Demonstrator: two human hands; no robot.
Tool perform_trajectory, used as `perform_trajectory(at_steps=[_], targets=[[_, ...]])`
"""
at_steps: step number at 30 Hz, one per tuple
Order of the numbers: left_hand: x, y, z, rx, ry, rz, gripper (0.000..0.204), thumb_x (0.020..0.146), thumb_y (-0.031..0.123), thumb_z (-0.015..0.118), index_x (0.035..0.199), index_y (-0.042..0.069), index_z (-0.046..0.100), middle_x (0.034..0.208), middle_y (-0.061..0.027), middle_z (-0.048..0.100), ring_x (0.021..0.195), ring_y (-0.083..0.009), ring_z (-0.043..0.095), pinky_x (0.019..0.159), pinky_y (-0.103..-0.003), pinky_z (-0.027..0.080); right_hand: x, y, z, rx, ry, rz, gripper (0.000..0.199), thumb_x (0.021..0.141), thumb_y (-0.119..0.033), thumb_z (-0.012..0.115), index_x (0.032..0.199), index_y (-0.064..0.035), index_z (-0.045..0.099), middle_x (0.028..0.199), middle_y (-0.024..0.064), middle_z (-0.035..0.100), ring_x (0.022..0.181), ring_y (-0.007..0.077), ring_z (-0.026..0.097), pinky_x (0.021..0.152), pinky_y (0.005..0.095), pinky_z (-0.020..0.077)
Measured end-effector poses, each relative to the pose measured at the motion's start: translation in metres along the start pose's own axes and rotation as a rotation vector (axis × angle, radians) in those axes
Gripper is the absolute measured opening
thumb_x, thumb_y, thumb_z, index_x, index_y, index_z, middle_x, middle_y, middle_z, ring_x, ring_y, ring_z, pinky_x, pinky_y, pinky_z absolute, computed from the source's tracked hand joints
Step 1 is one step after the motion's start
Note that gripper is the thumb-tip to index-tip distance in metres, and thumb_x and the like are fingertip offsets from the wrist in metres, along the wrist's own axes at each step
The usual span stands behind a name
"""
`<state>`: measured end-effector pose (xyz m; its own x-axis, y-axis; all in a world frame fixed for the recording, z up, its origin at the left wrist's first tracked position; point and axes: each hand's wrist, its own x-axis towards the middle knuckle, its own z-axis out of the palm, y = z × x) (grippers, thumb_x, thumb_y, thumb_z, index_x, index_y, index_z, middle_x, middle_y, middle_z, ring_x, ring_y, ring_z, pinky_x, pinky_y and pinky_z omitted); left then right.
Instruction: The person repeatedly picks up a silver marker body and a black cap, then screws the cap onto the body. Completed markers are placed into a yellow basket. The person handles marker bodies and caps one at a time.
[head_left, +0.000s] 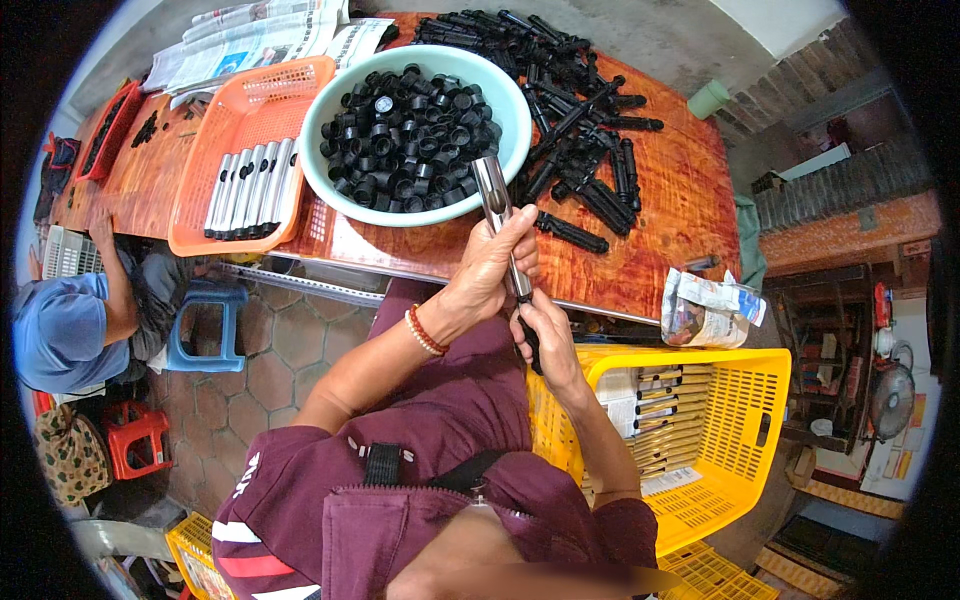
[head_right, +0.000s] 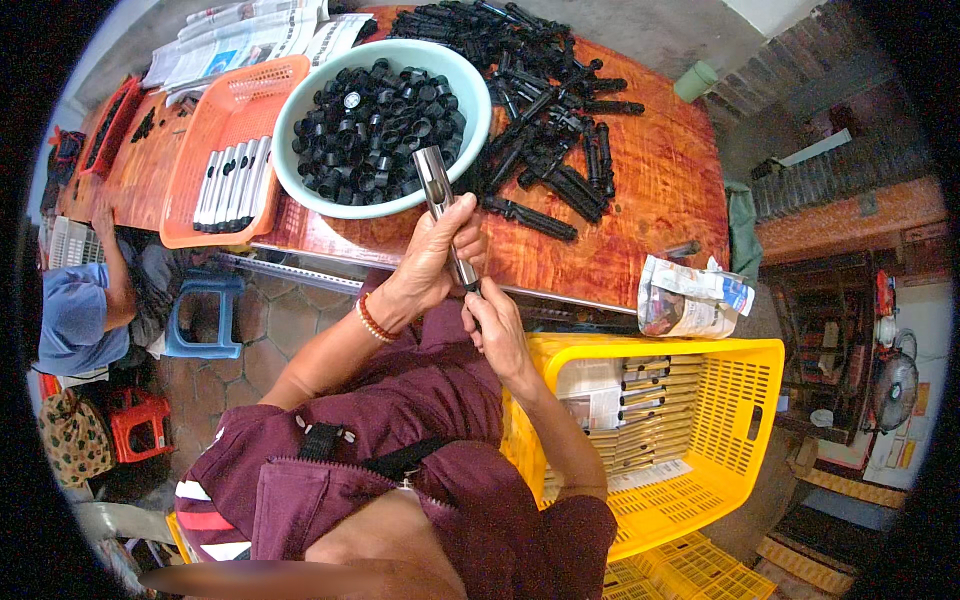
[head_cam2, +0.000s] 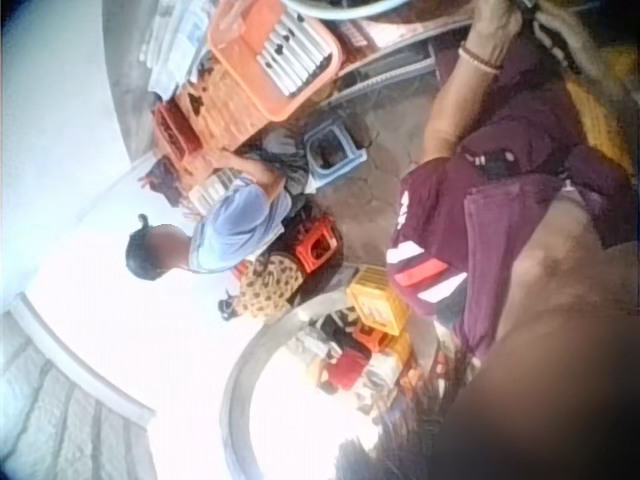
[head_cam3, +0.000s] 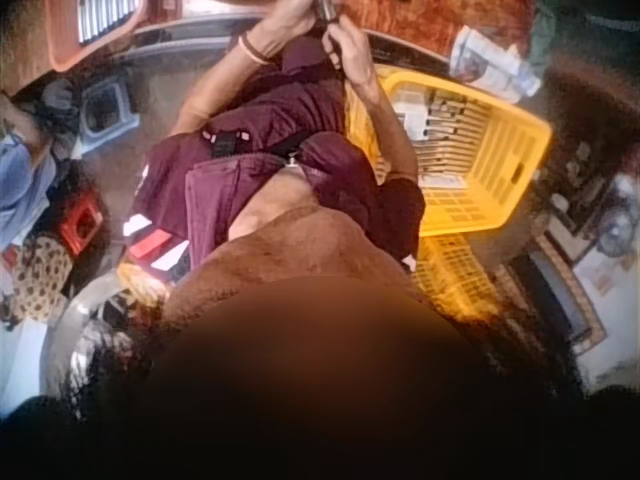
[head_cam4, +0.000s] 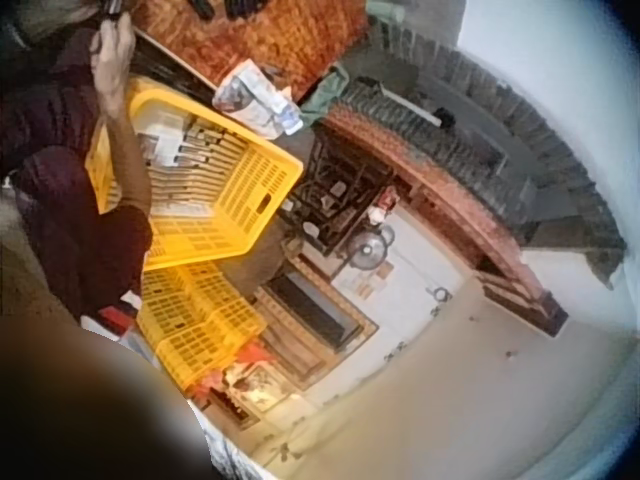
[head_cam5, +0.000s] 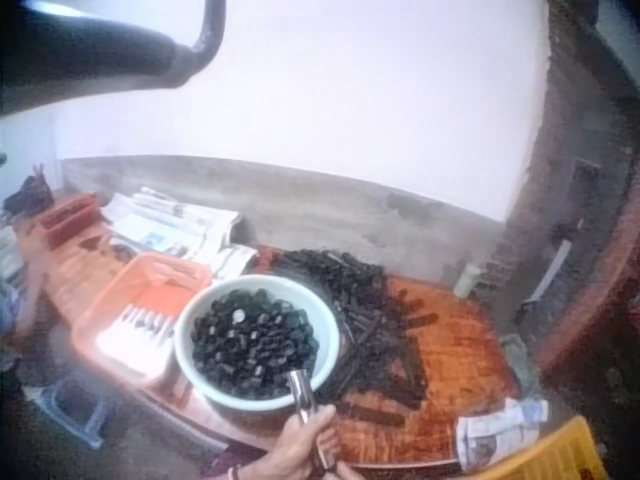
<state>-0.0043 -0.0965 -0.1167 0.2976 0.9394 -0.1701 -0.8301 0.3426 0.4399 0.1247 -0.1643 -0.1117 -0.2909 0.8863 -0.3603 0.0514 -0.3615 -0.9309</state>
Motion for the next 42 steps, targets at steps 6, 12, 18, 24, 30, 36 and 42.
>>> perform_trajectory(at_steps=[6,12,18,24,30,36,42], targets=[[0.001,-0.003,-0.001,0.036,0.019,0.005,0.03,0.091,0.026,0.065,0.076,0.016,0.042,0.058,0.0056,0.04,0.049,-0.0056,0.04,0.046,-0.021,0.036,0.002,0.005,0.004,-0.035,0.055,-0.009,0.025,0.096,-0.028,0.043,0.081,-0.0082,0.044,0.063,-0.0009,0.045,0.051,0.0075,0.041,0.045,0.0232,0.0326],[0.0,-0.007,0.002,0.105,0.053,0.036,0.03,0.096,0.027,0.058,0.074,0.015,0.041,0.057,0.0063,0.034,0.049,-0.0064,0.034,0.047,-0.022,0.032,0.002,0.009,0.005,-0.064,0.122,-0.025,0.026,0.093,-0.026,0.044,0.076,-0.0065,0.046,0.059,-0.0007,0.044,0.049,0.0091,0.04,0.046,0.0264,0.0324],[-0.002,-0.009,0.008,0.084,0.113,0.051,0.028,0.095,0.027,0.058,0.075,0.016,0.042,0.056,0.0075,0.032,0.049,-0.0051,0.032,0.046,-0.021,0.031,0.005,0.01,0.002,-0.183,0.147,-0.057,0.027,0.092,-0.03,0.039,0.08,-0.0071,0.048,0.059,0.0001,0.044,0.046,0.0069,0.037,0.041,0.0221,0.0298],[-0.001,-0.012,-0.005,0.05,0.067,0.075,0.027,0.093,0.026,0.062,0.078,0.016,0.042,0.058,0.0062,0.036,0.05,-0.0051,0.036,0.045,-0.021,0.034,0.006,0.01,0.003,-0.203,0.162,-0.054,0.029,0.091,-0.029,0.04,0.079,-0.0049,0.051,0.056,-0.0007,0.042,0.044,0.0074,0.034,0.041,0.0236,0.0276],[-0.009,-0.014,0.001,0.083,0.05,0.088,0.033,0.097,0.03,0.054,0.072,0.017,0.038,0.057,0.0079,0.031,0.05,-0.0043,0.032,0.047,-0.021,0.031,0.003,0.011,0.002,-0.258,0.195,-0.063,0.028,0.088,-0.025,0.047,0.073,-0.0016,0.052,0.055,0.0055,0.045,0.051,0.0161,0.044,0.052,0.0345,0.0366],[-0.002,-0.009,0.001,-0.015,-0.083,0.101,0.037,0.095,0.04,0.056,0.074,0.015,0.037,0.068,0.0023,0.035,0.063,-0.0096,0.039,0.06,-0.026,0.039,0.002,0.007,-0.011,-0.341,0.135,-0.16,0.031,0.092,-0.031,0.052,0.088,-0.0003,0.053,0.062,0.007,0.052,0.058,0.0169,0.051,0.053,0.0351,0.0403],[0.014,0.021,0.002,-0.116,-0.265,0.183,0.044,0.093,0.055,0.05,0.079,0.014,0.044,0.071,0.0024,0.039,0.069,-0.012,0.043,0.069,-0.029,0.045,-0.018,-0.021,-0.015,-0.132,-0.016,-0.04,0.028,0.09,-0.026,0.062,0.104,-0.0016,0.059,0.068,0.005,0.059,0.058,0.0165,0.056,0.052,0.0307,0.0452]])
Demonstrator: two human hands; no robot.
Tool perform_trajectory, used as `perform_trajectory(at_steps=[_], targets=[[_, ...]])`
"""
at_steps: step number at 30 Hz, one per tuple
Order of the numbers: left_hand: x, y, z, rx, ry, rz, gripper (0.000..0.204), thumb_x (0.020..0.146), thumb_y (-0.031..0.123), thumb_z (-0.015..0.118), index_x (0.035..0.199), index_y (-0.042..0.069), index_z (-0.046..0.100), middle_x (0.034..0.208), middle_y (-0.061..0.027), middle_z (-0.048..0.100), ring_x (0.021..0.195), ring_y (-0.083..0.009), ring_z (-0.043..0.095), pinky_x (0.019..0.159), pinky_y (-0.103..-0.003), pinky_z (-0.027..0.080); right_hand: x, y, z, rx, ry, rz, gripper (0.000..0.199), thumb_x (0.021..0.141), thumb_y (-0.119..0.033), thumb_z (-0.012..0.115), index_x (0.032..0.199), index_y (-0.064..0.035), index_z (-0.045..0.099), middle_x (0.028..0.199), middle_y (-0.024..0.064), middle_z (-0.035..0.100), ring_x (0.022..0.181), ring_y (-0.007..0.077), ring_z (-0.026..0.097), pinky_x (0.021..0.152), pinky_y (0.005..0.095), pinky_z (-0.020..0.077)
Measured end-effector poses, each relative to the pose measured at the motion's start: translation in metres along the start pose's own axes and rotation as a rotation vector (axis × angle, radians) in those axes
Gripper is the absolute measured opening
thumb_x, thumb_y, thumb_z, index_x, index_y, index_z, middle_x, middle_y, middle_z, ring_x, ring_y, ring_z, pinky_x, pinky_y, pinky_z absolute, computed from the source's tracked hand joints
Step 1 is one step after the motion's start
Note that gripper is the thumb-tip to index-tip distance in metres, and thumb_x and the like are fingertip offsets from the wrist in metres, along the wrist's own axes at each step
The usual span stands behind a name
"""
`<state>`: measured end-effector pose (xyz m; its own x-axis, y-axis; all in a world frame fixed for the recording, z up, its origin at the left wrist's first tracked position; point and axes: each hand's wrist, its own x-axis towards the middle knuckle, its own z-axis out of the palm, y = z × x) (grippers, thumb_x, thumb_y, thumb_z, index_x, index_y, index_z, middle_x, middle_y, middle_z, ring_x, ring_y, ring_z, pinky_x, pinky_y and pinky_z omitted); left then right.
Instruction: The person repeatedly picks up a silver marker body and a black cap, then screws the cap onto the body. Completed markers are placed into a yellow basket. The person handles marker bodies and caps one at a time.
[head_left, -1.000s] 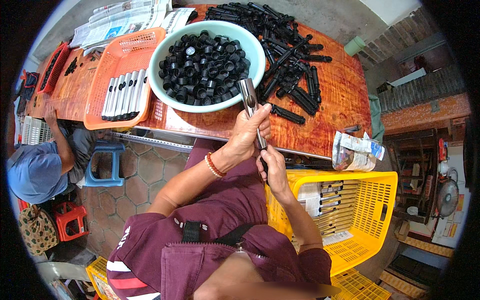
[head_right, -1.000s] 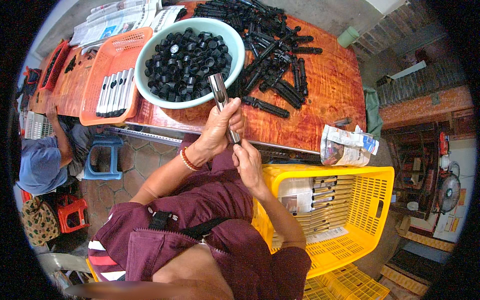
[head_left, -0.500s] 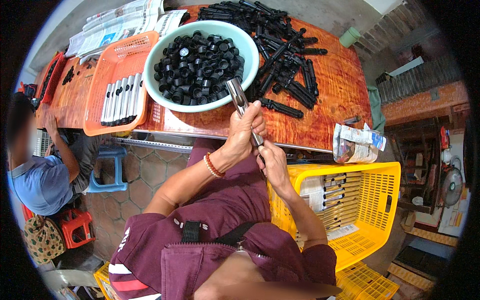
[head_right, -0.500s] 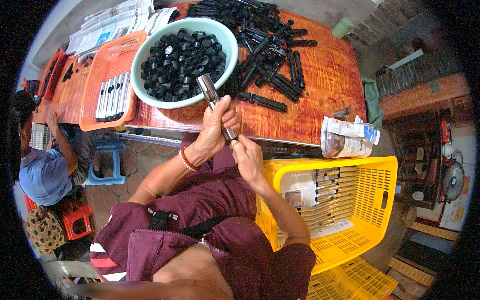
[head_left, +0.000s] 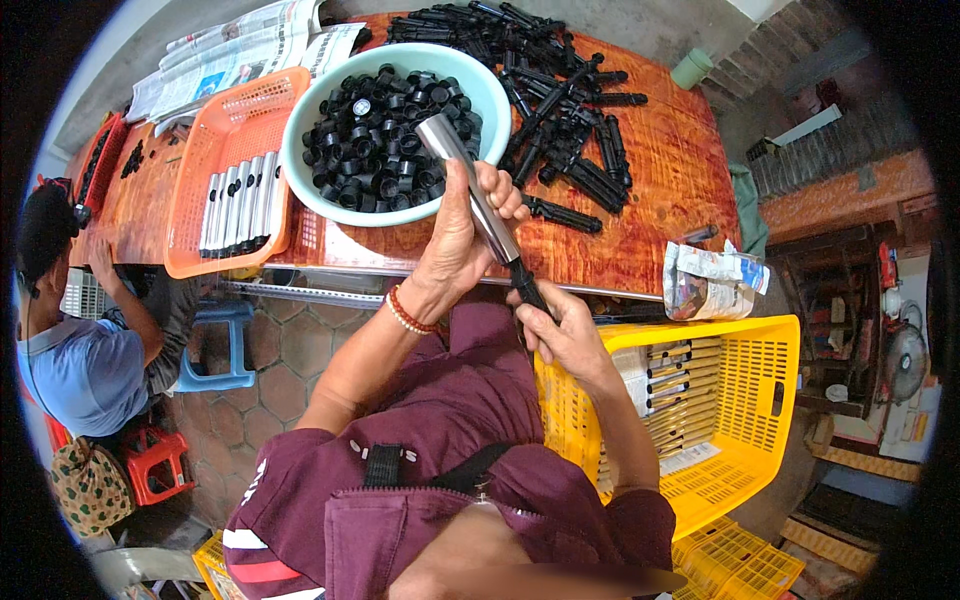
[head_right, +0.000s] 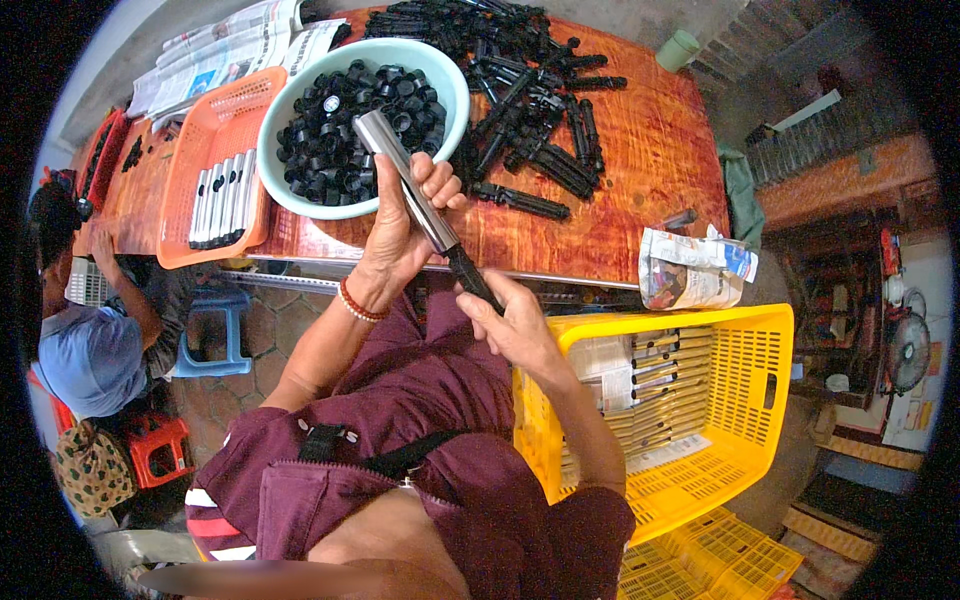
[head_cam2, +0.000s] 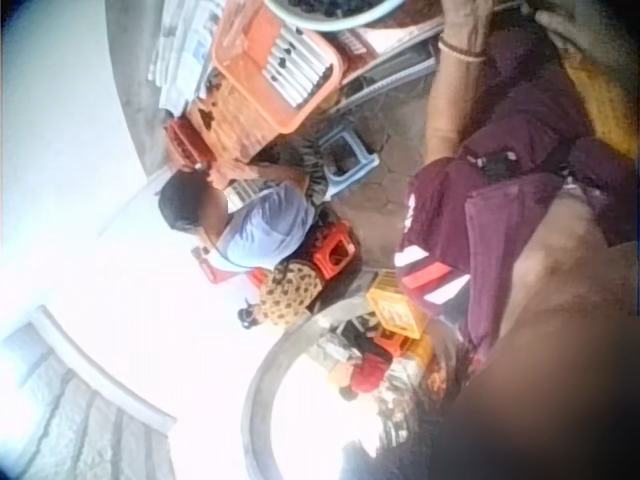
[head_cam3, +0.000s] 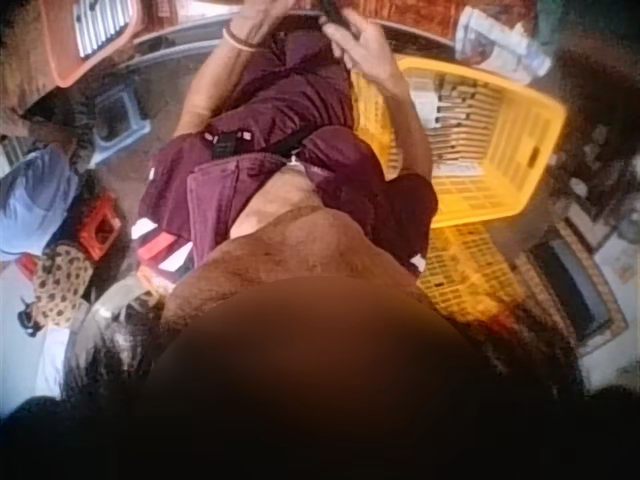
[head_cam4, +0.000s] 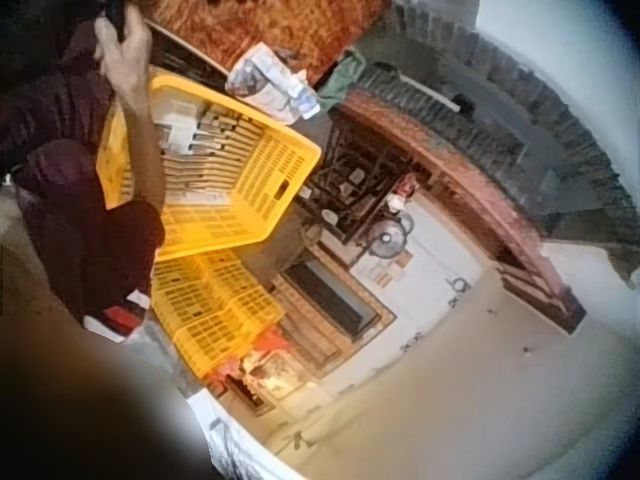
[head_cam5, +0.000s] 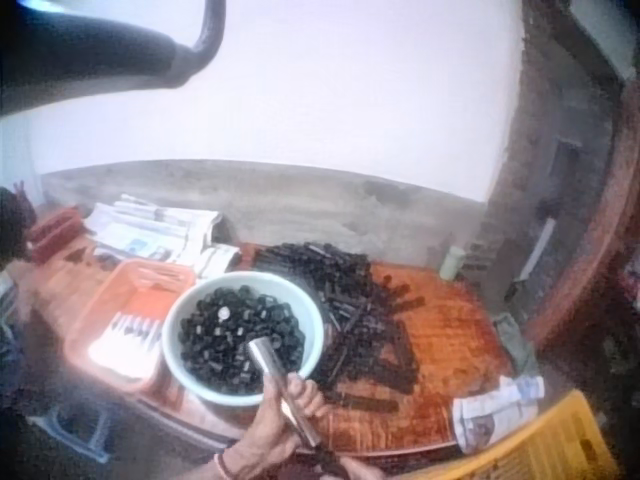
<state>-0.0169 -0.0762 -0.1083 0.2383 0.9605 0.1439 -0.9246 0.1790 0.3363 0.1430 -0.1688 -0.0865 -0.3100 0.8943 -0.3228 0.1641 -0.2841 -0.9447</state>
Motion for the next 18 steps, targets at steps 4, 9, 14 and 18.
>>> perform_trajectory(at_steps=[4,9,14,18], targets=[[-0.001,0.014,0.003,0.147,0.292,-0.028,0.038,0.093,0.05,0.054,0.09,0.012,0.052,0.068,0.0021,0.046,0.066,-0.0118,0.051,0.069,-0.03,0.051,-0.001,-0.001,0.01,-0.67,0.306,-0.354,0.024,0.088,-0.025,0.065,0.092,-0.0022,0.06,0.066,0.0113,0.062,0.057,0.0264,0.062,0.051,0.0347,0.0457],[-0.007,0.025,0.004,-0.121,0.304,-0.063,0.039,0.095,0.034,0.057,0.065,0.016,0.04,0.057,0.007,0.03,0.052,-0.0059,0.03,0.05,-0.022,0.034,0.002,-0.004,0.022,-1.141,0.456,-0.542,0.022,0.085,-0.024,0.067,0.087,-0.0068,0.054,0.064,0.0094,0.059,0.056,0.0274,0.062,0.051,0.0368,0.0476],[-0.012,0.027,0.005,-0.206,0.306,-0.025,0.039,0.096,0.02,0.052,0.061,0.018,0.036,0.051,0.0084,0.026,0.046,-0.0045,0.026,0.045,-0.021,0.029,0.008,-0.004,0.025,-1.339,0.503,-0.668,0.022,0.079,-0.023,0.07,0.085,-0.0089,0.053,0.062,0.0043,0.052,0.053,0.0208,0.058,0.05,0.0331,0.0438],[-0.014,0.027,0.0,-0.21,0.315,0.017,0.037,0.096,0.018,0.051,0.062,0.017,0.036,0.05,0.0085,0.028,0.044,-0.0045,0.026,0.043,-0.02,0.028,0.011,-0.005,0.023,-1.402,0.476,-0.716,0.024,0.075,-0.024,0.071,0.085,-0.0098,0.053,0.062,0.0024,0.048,0.053,0.0178,0.057,0.051,0.0312,0.0424]])
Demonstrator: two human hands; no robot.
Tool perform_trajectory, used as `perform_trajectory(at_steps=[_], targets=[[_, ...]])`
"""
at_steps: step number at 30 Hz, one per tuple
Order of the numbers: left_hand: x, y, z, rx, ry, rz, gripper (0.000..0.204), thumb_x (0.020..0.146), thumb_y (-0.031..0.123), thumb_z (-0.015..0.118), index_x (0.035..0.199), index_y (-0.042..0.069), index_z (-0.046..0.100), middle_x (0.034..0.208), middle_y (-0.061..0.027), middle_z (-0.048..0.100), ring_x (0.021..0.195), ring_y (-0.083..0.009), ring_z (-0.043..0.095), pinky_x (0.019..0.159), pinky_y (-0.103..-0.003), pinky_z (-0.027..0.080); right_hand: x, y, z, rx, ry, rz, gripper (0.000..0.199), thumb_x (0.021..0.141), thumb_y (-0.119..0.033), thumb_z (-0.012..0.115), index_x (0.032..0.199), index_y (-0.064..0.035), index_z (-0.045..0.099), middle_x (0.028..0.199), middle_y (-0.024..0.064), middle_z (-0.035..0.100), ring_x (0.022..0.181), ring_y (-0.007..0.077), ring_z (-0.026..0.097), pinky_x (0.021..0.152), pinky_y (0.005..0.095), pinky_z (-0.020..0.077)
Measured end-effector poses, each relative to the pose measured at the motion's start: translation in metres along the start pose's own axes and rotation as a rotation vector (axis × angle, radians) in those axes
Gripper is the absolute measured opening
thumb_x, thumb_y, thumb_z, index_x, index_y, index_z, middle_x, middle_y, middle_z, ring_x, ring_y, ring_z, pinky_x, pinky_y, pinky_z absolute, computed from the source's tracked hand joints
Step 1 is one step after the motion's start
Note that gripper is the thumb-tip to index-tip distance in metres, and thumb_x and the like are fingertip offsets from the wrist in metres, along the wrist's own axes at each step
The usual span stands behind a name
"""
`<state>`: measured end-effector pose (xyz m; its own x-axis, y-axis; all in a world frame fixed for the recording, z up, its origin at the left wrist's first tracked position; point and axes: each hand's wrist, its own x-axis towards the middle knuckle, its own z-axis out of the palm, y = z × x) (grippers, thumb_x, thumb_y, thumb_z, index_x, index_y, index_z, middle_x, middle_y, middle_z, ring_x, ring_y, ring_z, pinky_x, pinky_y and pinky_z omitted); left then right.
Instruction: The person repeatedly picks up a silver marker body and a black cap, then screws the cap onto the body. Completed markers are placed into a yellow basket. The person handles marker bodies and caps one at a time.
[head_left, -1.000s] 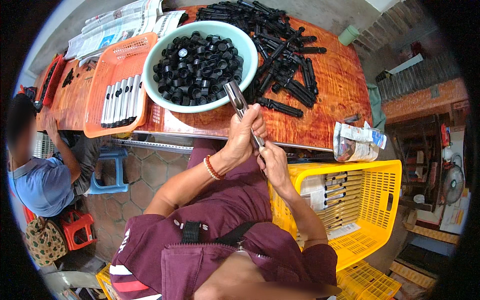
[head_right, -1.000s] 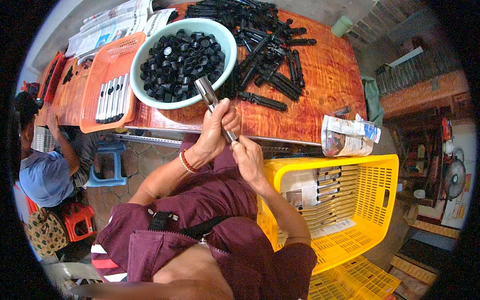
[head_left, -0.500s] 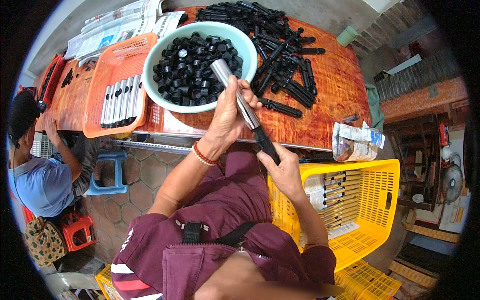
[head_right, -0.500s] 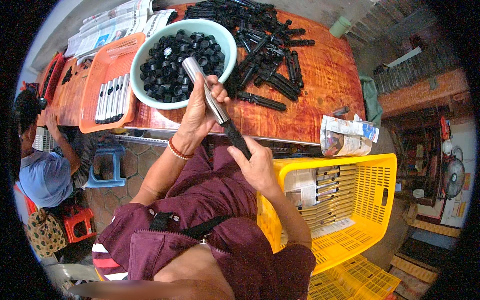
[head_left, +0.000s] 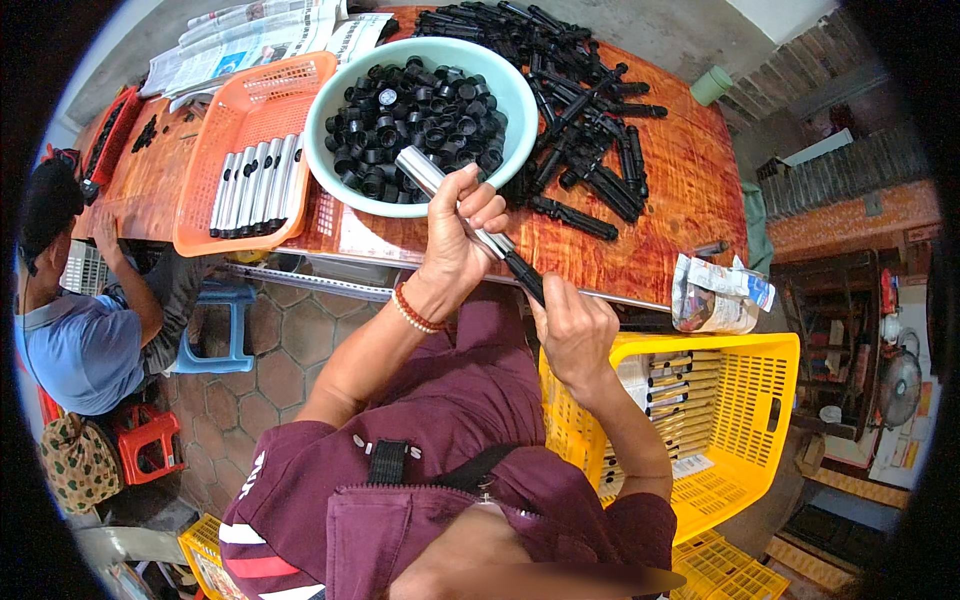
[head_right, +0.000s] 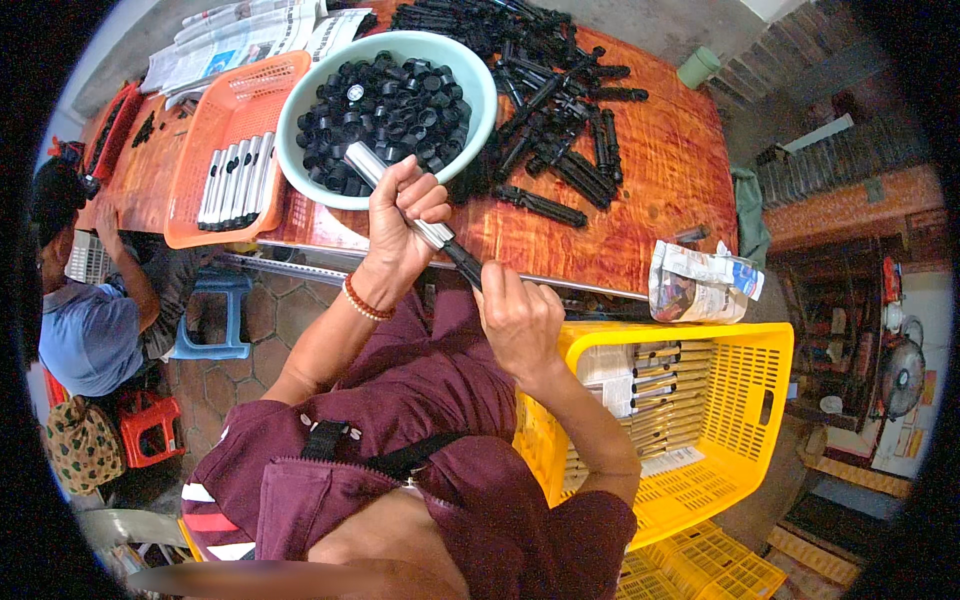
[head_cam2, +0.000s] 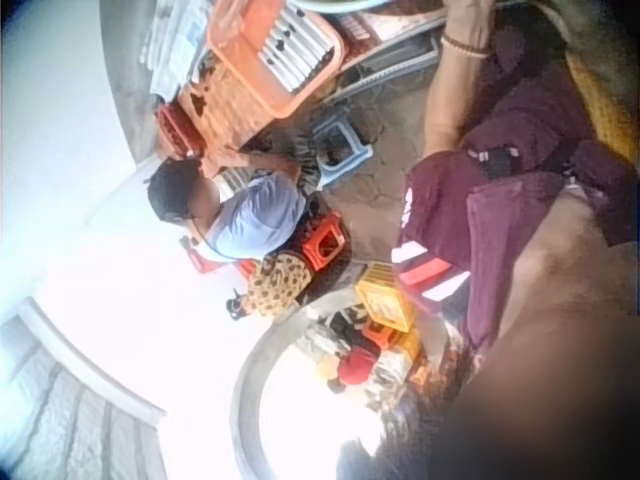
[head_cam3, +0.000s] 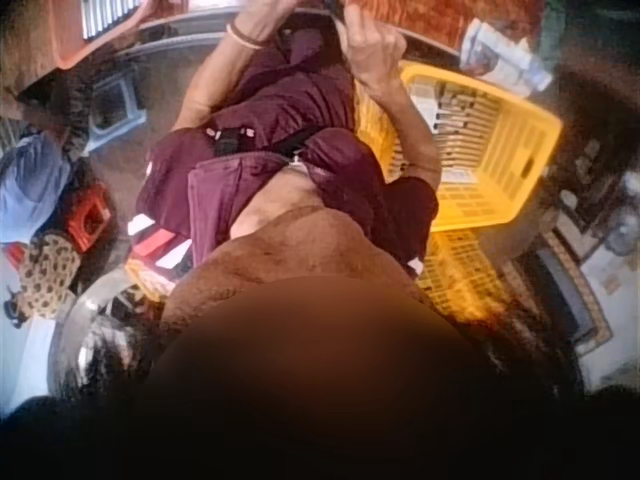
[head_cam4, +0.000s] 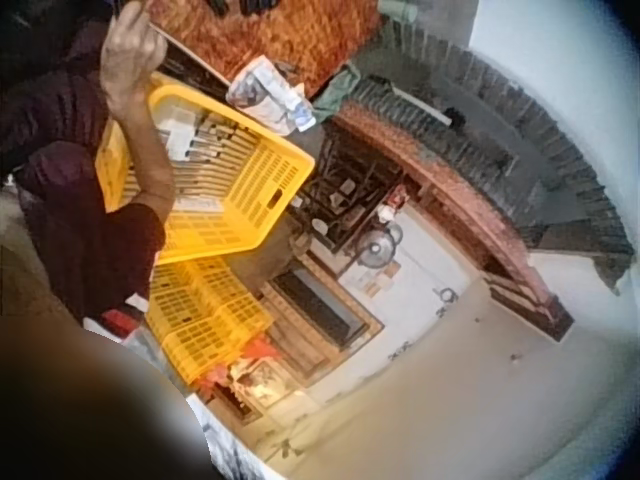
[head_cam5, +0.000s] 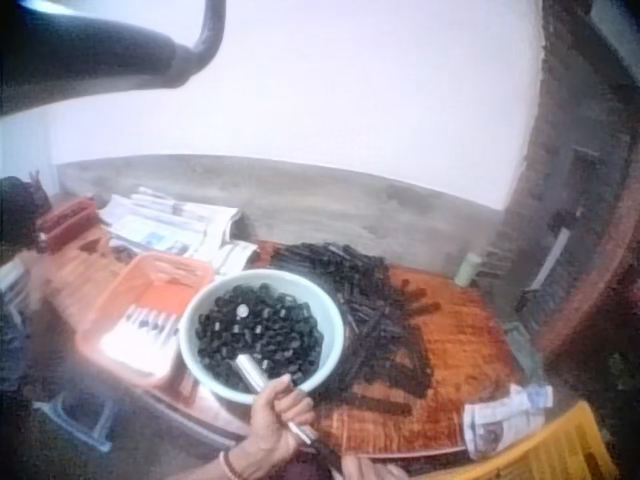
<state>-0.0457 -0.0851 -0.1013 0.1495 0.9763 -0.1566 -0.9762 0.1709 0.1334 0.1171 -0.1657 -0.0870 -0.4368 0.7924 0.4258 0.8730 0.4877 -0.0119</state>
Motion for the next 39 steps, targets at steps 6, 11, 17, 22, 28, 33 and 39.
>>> perform_trajectory(at_steps=[6,11,17,22,28,33,39], targets=[[0.001,-0.002,0.004,0.02,0.013,0.034,0.036,0.095,0.018,0.052,0.063,0.017,0.036,0.051,0.0084,0.028,0.045,-0.0045,0.026,0.042,-0.02,0.03,-0.002,0.0,0.005,-0.077,0.039,0.0,0.024,0.075,-0.023,0.07,0.086,-0.0096,0.053,0.062,0.0019,0.048,0.054,0.0167,0.057,0.051,0.0306,0.0416],[0.001,-0.003,0.002,0.022,0.04,0.051,0.036,0.095,0.019,0.052,0.063,0.018,0.037,0.051,0.0082,0.027,0.045,-0.0048,0.027,0.043,-0.02,0.03,0.0,0.005,0.003,0.019,0.011,-0.02,0.024,0.078,-0.019,0.071,0.093,-0.0049,0.058,0.064,0.0064,0.053,0.052,0.0235,0.056,0.048,0.0337,0.0425],[0.013,0.026,0.008,-0.039,-0.11,0.085,0.039,0.091,0.017,0.054,0.059,0.019,0.032,0.051,0.0075,0.026,0.045,-0.0057,0.027,0.044,-0.021,0.031,0.026,0.023,-0.028,0.472,0.035,0.087,0.039,0.087,-0.037,0.061,0.11,-0.0047,0.057,0.084,0.0105,0.056,0.079,0.0253,0.06,0.073,0.0346,0.0467],[0.016,0.081,0.027,-0.341,-0.393,0.119,0.038,0.092,0.01,0.052,0.059,0.015,0.035,0.052,0.0056,0.031,0.047,-0.0061,0.033,0.046,-0.022,0.033,0.039,0.039,-0.058,0.971,0.459,0.295,0.067,0.095,-0.057,0.033,0.135,-0.0029,0.04,0.117,0.0116,0.053,0.111,0.0209,0.051,0.094,0.039,0.0405],[0.017,0.03,0.041,-0.196,-0.371,0.037,0.039,0.091,0.01,0.053,0.057,0.016,0.034,0.052,0.0065,0.031,0.047,-0.0063,0.031,0.046,-0.021,0.033,0.052,0.021,-0.051,0.991,0.615,0.307,0.088,0.087,-0.075,0.029,0.138,-0.0039,0.035,0.124,0.0133,0.05,0.118,0.0239,0.048,0.099,0.0417,0.0382],[0.012,0.088,0.039,-0.328,-0.433,0.239,0.036,0.091,0.009,0.05,0.058,0.015,0.035,0.051,0.0055,0.029,0.046,-0.0065,0.031,0.045,-0.022,0.033,0.041,0.041,-0.061,0.937,0.796,0.352,0.082,0.089,-0.072,0.028,0.131,-0.0025,0.04,0.12,0.0141,0.051,0.115,0.0252,0.05,0.098,0.0405,0.0395],[0.008,0.009,0.036,-0.051,-0.341,0.109,0.036,0.092,0.012,0.052,0.06,0.015,0.036,0.053,0.0068,0.032,0.047,-0.0045,0.029,0.043,-0.021,0.029,0.052,0.023,-0.031,0.944,0.594,0.258,0.079,0.09,-0.069,0.029,0.132,-0.0019,0.039,0.125,0.0142,0.05,0.117,0.0246,0.049,0.102,0.0427,0.0365]])
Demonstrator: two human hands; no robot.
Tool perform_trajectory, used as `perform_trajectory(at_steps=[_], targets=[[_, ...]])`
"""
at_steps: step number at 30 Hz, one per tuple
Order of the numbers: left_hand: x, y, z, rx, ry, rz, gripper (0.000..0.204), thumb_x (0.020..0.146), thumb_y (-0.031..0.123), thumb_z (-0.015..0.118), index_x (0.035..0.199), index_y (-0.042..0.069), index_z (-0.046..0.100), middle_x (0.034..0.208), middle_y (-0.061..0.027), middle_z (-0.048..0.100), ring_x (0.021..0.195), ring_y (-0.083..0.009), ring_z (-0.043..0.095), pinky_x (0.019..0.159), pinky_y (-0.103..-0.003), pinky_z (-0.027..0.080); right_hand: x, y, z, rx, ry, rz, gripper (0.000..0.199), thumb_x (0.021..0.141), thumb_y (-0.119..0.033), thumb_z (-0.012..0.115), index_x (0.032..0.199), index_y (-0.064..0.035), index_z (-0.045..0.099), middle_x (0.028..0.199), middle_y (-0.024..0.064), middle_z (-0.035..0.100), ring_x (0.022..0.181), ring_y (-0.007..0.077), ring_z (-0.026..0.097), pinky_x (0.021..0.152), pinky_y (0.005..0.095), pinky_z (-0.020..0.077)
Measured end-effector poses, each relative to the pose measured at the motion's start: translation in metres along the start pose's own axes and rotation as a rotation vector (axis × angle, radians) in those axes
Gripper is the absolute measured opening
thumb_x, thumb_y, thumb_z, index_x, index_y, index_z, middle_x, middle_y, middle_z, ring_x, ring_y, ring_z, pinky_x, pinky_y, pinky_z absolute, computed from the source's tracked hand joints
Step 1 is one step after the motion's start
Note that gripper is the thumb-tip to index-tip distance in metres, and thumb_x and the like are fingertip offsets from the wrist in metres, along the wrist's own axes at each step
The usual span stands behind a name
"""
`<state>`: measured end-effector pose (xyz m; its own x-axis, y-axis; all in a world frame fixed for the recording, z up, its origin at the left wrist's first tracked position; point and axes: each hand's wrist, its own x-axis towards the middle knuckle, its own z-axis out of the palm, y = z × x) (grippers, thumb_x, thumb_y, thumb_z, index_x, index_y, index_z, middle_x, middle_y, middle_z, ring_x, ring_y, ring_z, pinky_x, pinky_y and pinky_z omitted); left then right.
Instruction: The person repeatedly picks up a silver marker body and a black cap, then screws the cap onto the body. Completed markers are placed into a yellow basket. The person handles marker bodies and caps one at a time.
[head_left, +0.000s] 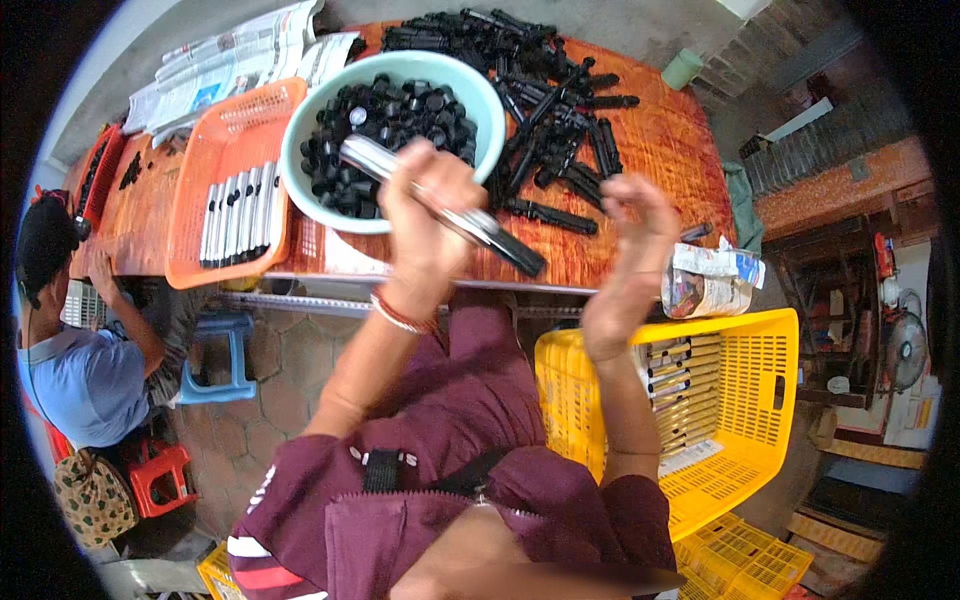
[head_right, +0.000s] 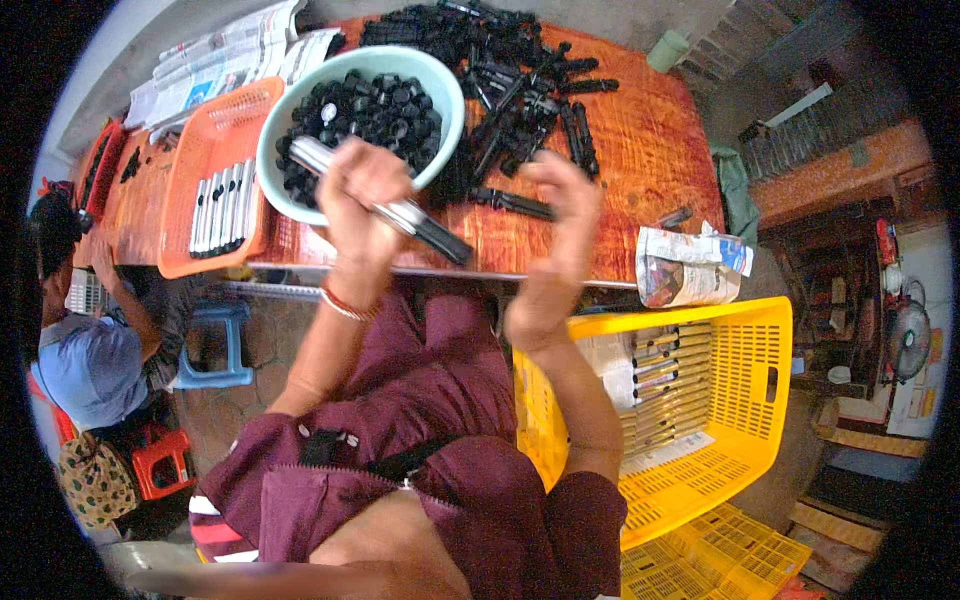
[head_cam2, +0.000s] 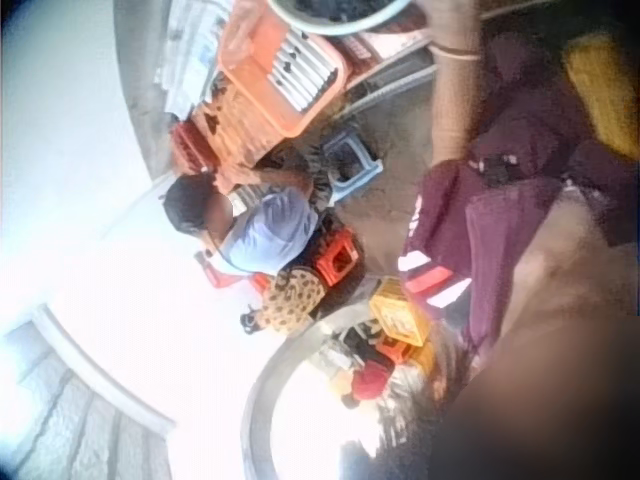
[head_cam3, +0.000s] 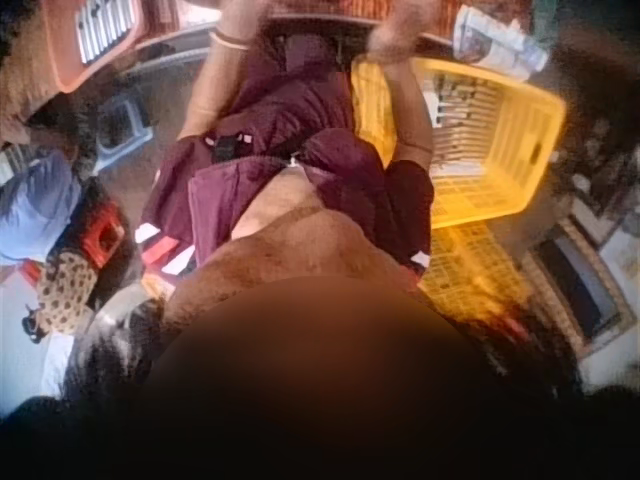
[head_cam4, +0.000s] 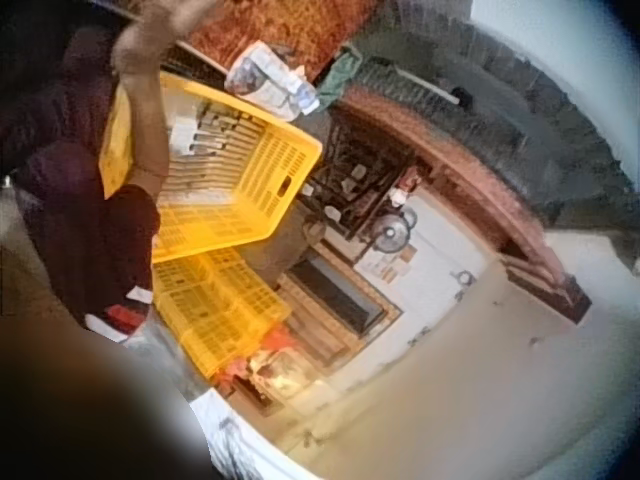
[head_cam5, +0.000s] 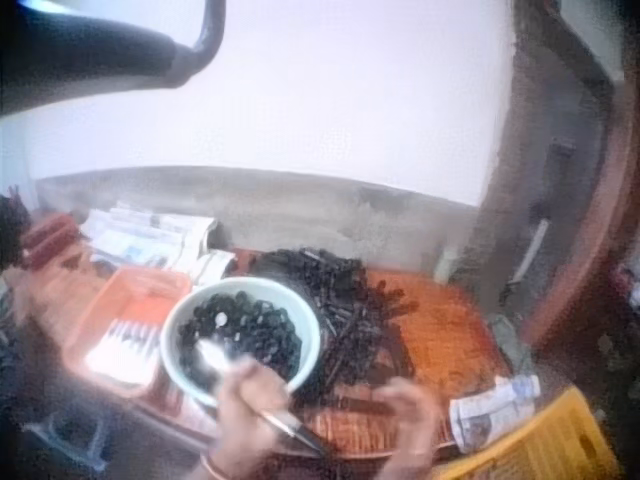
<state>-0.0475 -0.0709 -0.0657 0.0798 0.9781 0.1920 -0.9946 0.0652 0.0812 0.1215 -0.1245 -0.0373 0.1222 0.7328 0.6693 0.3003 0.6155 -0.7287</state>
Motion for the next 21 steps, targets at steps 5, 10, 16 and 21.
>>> perform_trajectory(at_steps=[5,10,16,21], targets=[[0.006,0.026,0.004,-0.154,0.066,0.075,0.035,0.093,0.017,0.05,0.061,0.017,0.036,0.051,0.0071,0.028,0.043,-0.0051,0.029,0.042,-0.02,0.03,-0.004,0.013,-0.003,0.017,0.034,0.025,0.063,0.096,-0.054,0.03,0.131,-0.002,0.04,0.124,0.0137,0.049,0.115,0.0236,0.049,0.101,0.0407,0.0369],[-0.03,-0.044,0.003,0.11,0.162,-0.213,0.04,0.094,0.023,0.049,0.059,0.018,0.032,0.05,0.0072,0.028,0.043,-0.0059,0.026,0.041,-0.022,0.026,-0.005,0.018,0.03,0.164,-0.137,0.131,0.058,0.099,-0.047,0.03,0.127,0.0008,0.046,0.117,0.0122,0.051,0.111,0.022,0.05,0.1,0.0385,0.0353],[-0.025,-0.024,-0.021,-0.063,0.189,-0.188,0.035,0.095,0.017,0.048,0.062,0.016,0.037,0.05,0.0071,0.028,0.044,-0.0046,0.026,0.041,-0.02,0.026,-0.021,0.034,-0.002,0.149,-0.144,0.263,0.049,0.103,-0.041,0.029,0.118,-0.0016,0.053,0.107,0.0083,0.058,0.102,0.0167,0.055,0.094,0.0329,0.0412],[-0.023,-0.021,-0.03,-0.108,0.19,-0.196,0.034,0.095,0.016,0.048,0.062,0.016,0.038,0.05,0.007,0.029,0.044,-0.0051,0.027,0.042,-0.021,0.027,-0.034,0.016,-0.008,-0.064,-0.559,0.513,0.021,0.095,-0.017,0.053,0.105,0.0009,0.059,0.079,0.0053,0.06,0.075,0.013,0.058,0.071,0.0296,0.048]])
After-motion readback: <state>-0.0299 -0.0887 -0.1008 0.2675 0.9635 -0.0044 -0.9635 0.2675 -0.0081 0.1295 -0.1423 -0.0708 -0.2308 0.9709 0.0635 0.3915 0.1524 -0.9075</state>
